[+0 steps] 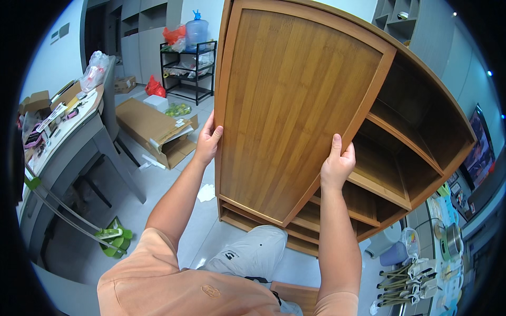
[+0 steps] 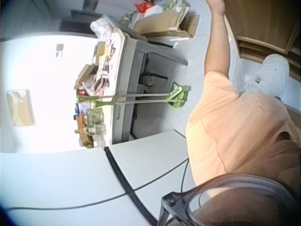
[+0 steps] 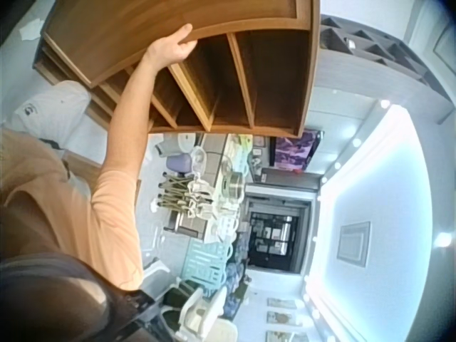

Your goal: The person assembles a wooden shelving unit by reading instruction papers, picking up wooden panels from the floor, and sliding them into the main frame of the cabinet.

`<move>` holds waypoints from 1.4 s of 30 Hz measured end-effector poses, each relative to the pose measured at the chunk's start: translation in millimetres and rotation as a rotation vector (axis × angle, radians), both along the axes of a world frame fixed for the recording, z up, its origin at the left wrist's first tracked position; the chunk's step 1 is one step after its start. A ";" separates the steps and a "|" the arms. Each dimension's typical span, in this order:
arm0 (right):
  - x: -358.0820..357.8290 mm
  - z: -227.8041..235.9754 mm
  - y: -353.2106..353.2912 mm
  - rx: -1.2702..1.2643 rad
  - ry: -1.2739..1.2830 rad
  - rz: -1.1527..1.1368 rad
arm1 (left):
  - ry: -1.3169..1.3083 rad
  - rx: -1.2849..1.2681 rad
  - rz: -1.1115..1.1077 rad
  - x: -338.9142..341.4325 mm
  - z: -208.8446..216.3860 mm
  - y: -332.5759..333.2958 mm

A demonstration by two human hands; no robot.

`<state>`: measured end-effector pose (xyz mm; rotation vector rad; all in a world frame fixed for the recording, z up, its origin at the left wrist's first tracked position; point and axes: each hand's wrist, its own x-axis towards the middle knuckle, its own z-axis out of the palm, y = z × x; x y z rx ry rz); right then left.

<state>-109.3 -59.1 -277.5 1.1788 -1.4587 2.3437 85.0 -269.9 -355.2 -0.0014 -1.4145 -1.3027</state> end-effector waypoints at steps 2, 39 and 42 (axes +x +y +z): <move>0.4 -1.1 -0.5 -0.005 -0.008 0.017 | 0.031 0.029 -0.005 -2.1 -3.3 -0.6; -32.7 -27.3 77.0 -0.060 -0.101 -0.032 | -0.087 -0.006 0.198 5.9 -8.5 -17.9; -36.6 -30.5 72.3 -0.077 -0.110 -0.003 | -0.127 -0.003 0.256 4.0 -10.5 -20.5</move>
